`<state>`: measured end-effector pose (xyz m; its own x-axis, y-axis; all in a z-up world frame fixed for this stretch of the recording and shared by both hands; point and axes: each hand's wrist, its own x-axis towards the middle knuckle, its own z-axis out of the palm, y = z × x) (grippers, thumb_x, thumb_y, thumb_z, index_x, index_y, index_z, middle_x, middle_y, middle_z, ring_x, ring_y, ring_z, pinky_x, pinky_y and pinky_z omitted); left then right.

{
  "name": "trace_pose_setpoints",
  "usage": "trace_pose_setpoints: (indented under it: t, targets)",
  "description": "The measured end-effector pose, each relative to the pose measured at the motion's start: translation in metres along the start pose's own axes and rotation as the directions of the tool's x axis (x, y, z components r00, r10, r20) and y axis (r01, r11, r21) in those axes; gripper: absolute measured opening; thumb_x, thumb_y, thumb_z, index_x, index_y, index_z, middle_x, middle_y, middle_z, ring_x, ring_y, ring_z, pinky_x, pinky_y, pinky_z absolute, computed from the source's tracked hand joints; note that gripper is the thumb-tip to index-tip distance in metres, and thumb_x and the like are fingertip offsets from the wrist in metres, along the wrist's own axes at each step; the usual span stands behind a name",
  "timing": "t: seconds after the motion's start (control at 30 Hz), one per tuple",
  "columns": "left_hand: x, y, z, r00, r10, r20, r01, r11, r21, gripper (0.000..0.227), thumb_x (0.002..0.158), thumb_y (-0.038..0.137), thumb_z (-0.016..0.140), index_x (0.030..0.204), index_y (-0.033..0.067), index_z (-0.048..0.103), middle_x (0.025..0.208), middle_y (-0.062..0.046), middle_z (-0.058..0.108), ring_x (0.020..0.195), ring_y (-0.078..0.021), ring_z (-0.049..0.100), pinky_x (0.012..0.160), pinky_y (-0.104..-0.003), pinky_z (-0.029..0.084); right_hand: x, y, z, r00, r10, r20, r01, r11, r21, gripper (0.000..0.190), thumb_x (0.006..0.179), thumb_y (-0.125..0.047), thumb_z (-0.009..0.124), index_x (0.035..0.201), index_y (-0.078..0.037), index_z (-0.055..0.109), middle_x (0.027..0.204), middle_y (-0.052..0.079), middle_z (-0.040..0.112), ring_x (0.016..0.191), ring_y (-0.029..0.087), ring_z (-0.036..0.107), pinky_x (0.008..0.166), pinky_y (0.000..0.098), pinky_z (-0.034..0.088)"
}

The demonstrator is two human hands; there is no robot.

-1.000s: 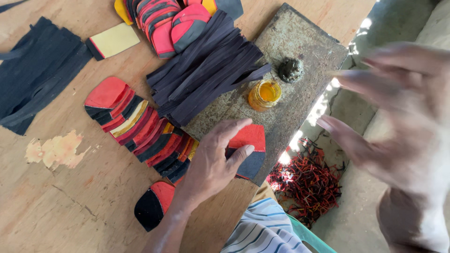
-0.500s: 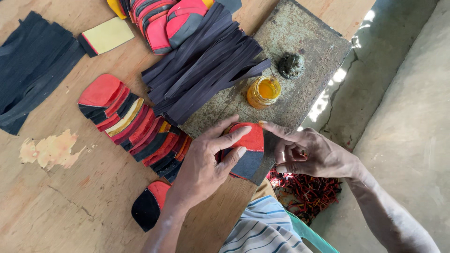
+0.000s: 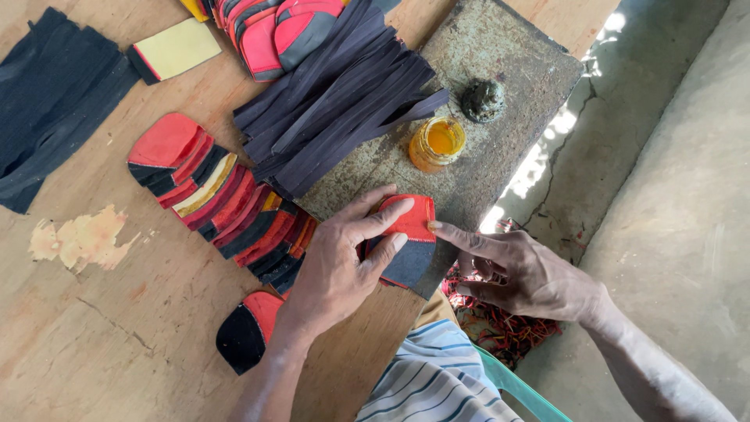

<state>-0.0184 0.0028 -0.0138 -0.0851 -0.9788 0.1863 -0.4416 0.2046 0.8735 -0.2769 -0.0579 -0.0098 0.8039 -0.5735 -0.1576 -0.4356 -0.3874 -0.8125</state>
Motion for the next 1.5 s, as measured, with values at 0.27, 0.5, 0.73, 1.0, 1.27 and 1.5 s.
trace_pose_setpoints:
  t: [0.27,0.5,0.73,1.0,1.27,1.5]
  targets:
    - [-0.003,-0.001,0.001,0.999,0.042,-0.006,-0.042,0.999,0.028,0.036,0.097,0.018,0.069,0.132,0.0067,0.069,0.14,-0.019,0.064,0.127,-0.0362,0.065,0.107,-0.043,0.05,-0.018,-0.003,0.029,0.984,-0.152,-0.097,0.123,0.959,-0.256,0.082,0.084,-0.011,0.076,0.156,-0.016,0.039,0.079,0.007,0.066,0.065,0.023,0.064,0.062,0.0395,0.055]
    - [-0.004,-0.002,0.0,0.998,0.06,-0.008,-0.06,0.998,0.005,0.035,0.097,0.017,0.069,0.131,0.0062,0.068,0.138,-0.018,0.065,0.125,-0.0342,0.067,0.105,-0.041,0.053,-0.03,-0.013,0.058,0.927,-0.326,-0.185,0.172,0.808,-0.564,0.078,0.078,-0.014,0.074,0.151,-0.017,0.045,0.101,0.006,0.068,0.083,0.023,0.066,0.067,0.0356,0.06]
    - [-0.005,-0.006,0.001,0.996,0.09,-0.021,-0.09,0.996,-0.008,0.035,0.097,0.015,0.069,0.13,0.0042,0.068,0.135,-0.02,0.066,0.123,-0.0356,0.067,0.105,-0.041,0.052,-0.035,-0.026,0.061,0.914,-0.342,-0.219,0.144,0.777,-0.613,0.071,0.081,-0.015,0.077,0.147,-0.018,0.05,0.103,0.006,0.062,0.087,0.019,0.066,0.066,0.0337,0.059]
    - [-0.006,-0.006,0.0,0.995,0.095,-0.023,-0.096,0.995,-0.036,0.034,0.097,0.013,0.069,0.13,0.0029,0.068,0.134,-0.02,0.066,0.122,-0.0357,0.067,0.105,-0.042,0.053,-0.03,-0.02,0.067,0.942,-0.285,-0.176,0.139,0.809,-0.571,0.076,0.075,-0.01,0.077,0.147,-0.02,0.054,0.106,0.01,0.06,0.089,0.023,0.065,0.067,0.0338,0.06]
    - [-0.005,-0.007,0.0,0.995,0.092,-0.033,-0.093,0.995,-0.045,0.048,0.096,0.014,0.07,0.141,0.0037,0.059,0.137,-0.02,0.065,0.128,-0.0357,0.064,0.109,-0.041,0.051,-0.009,-0.002,0.025,0.899,-0.267,-0.347,0.122,0.914,-0.388,0.079,0.084,-0.008,0.076,0.155,-0.011,0.041,0.116,0.012,0.055,0.1,0.023,0.057,0.086,0.0354,0.055]
    - [-0.002,-0.005,-0.003,0.997,0.082,-0.011,-0.083,0.995,-0.047,0.049,0.097,0.016,0.07,0.142,-0.0001,0.056,0.137,-0.02,0.064,0.128,-0.0354,0.063,0.111,-0.042,0.049,0.017,-0.004,0.008,0.957,-0.205,-0.206,0.122,0.927,-0.355,0.085,0.08,-0.002,0.075,0.157,-0.016,0.039,0.123,0.014,0.048,0.101,0.026,0.059,0.087,0.0373,0.056]
